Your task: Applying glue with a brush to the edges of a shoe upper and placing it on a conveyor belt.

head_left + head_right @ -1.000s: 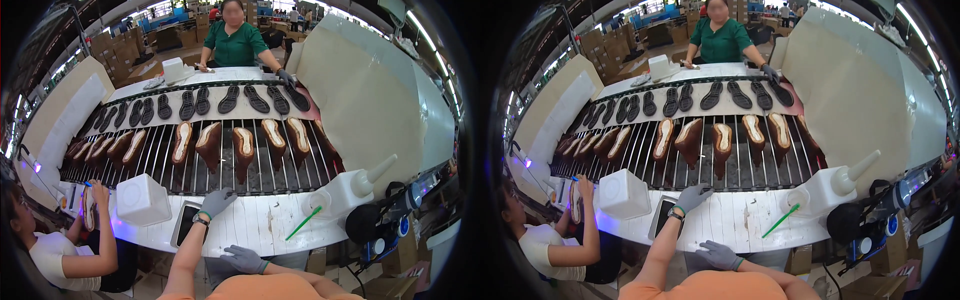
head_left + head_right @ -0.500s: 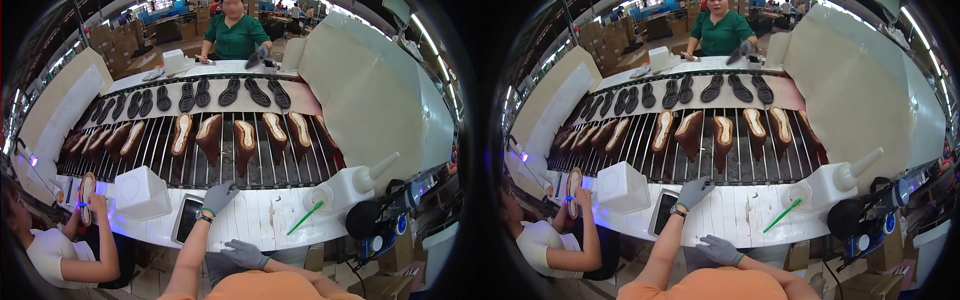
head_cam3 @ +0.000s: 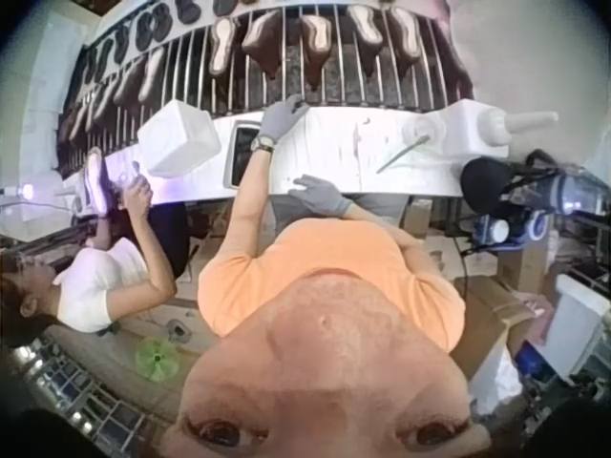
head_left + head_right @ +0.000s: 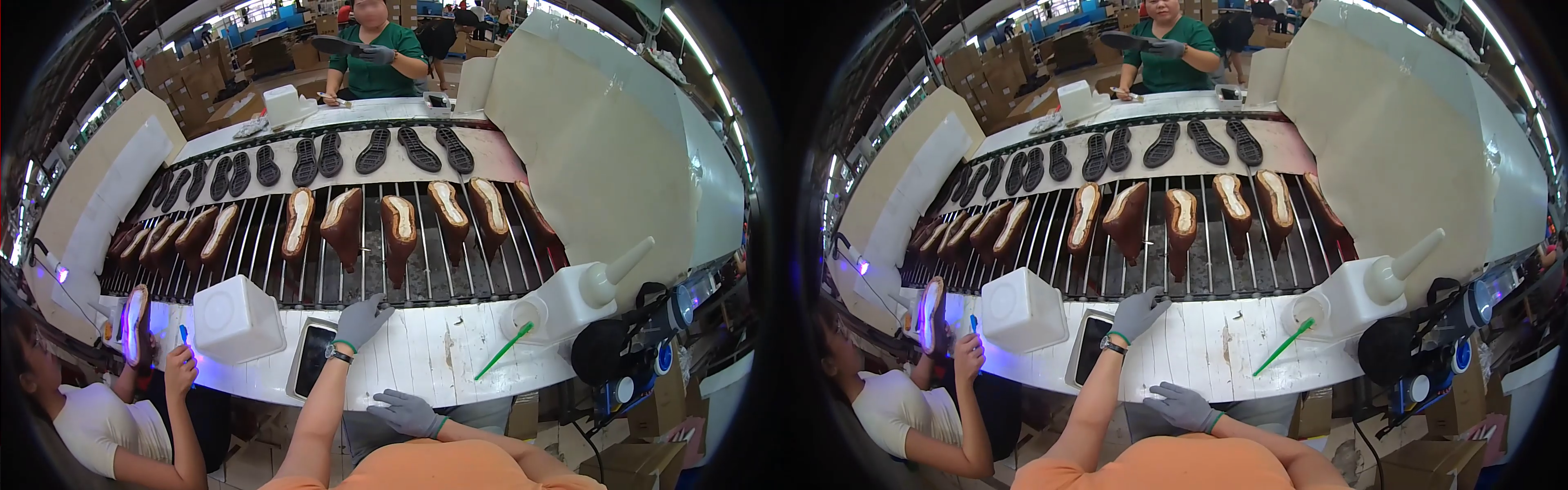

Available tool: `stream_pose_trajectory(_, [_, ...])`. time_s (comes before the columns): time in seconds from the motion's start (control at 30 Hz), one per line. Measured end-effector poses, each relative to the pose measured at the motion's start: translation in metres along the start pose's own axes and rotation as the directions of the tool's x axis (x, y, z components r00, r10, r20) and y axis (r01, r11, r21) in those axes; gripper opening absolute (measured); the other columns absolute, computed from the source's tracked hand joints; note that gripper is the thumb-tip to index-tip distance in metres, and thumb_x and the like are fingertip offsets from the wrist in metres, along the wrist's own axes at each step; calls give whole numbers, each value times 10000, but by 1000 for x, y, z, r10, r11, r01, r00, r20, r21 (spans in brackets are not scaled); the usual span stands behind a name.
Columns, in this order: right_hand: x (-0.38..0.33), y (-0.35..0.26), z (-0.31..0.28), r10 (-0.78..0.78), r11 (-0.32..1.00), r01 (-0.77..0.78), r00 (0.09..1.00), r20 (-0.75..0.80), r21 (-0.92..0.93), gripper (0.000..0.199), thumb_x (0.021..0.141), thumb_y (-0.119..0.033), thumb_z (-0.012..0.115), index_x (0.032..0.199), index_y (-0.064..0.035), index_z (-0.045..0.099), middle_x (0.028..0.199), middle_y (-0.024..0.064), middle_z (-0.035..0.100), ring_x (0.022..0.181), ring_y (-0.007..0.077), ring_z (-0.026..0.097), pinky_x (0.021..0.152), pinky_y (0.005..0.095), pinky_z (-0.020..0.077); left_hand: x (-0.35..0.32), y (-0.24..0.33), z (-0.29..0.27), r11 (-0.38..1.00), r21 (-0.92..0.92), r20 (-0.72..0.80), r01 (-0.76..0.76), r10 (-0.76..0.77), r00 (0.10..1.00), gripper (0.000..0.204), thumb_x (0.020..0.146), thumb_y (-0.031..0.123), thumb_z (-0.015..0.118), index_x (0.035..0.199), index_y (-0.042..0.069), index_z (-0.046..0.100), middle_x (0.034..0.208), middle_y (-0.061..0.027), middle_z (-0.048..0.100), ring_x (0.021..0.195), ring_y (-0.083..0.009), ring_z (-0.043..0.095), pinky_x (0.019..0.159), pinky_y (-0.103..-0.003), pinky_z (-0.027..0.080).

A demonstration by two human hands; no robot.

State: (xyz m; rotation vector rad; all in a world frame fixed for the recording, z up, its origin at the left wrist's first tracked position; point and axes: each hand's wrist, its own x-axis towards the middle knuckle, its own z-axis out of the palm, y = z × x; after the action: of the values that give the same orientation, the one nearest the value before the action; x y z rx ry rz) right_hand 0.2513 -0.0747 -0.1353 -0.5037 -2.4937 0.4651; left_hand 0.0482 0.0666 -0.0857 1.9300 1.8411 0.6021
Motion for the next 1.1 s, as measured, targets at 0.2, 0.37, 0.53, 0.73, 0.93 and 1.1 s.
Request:
stream_pose_trajectory(0.2, [1, -2, 0, 0, 1000, 0, 1000, -2, 19, 348, 838, -138, 582, 1178, -155, 653, 1164, 113, 669, 1066, 284, 647, 906, 326, 531, -1, -7, 4, 1000, 15, 16, 1, -1, 1000, 543, 914, 477, 571, 1282, 78, 583, 880, -119, 714, 827, -330, 679, 725, -433, 523])
stream_pose_trajectory(0.37, [2, -1, 0, -22, 1000, 22, 1000, 4, 11, 347, 840, -136, 574, 1176, -150, 657, 1151, 111, 674, 1070, 282, 643, 920, 328, 523, -2, -1, 0, 999, 32, -21, -3, 3, 1000, 534, 908, 486, 593, 1242, 71, 616, 812, -158, 694, 788, -353, 667, 705, -444, 514])
stream_pose_trajectory(0.53, [1, 2, 2, -29, 999, 29, 1000, 0, -32, 390, 834, -139, 601, 1216, -204, 646, 1151, 68, 679, 1079, 250, 651, 936, 323, 528, -1, 5, -5, 999, 45, 20, 12, -13, 1000, 492, 911, 471, 577, 1211, 84, 623, 856, -131, 702, 820, -335, 672, 719, -438, 516])
stream_pose_trajectory(0.73, [1, 1, 2, -9, 999, 9, 1000, -6, -32, 380, 827, -141, 609, 1198, -206, 659, 1184, 57, 662, 1058, 250, 656, 898, 307, 543, 2, -6, 4, 999, 49, -16, -20, 21, 1000, 381, 919, 443, 579, 876, 69, 636, 777, -151, 682, 746, -359, 657, 667, -469, 497])
stream_pose_trajectory(0.93, [-2, 2, 5, -22, 1000, 22, 999, -34, 1, 333, 849, -141, 586, 1173, -170, 658, 1160, 92, 672, 1063, 283, 655, 861, 326, 556, 0, 0, 1, 995, 99, -13, -8, 9, 1000, 384, 928, 434, 565, 847, 67, 645, 762, -163, 676, 743, -369, 655, 667, -480, 496])
stream_pose_trajectory(1.1, [0, 3, 1, 15, 999, -16, 1000, 17, 43, 347, 845, -136, 596, 1187, -156, 651, 1150, 107, 669, 1062, 286, 654, 881, 343, 551, 4, -2, 4, 997, 72, -23, -26, 28, 999, 391, 931, 434, 558, 833, 66, 646, 769, -176, 672, 750, -376, 652, 671, -484, 497])
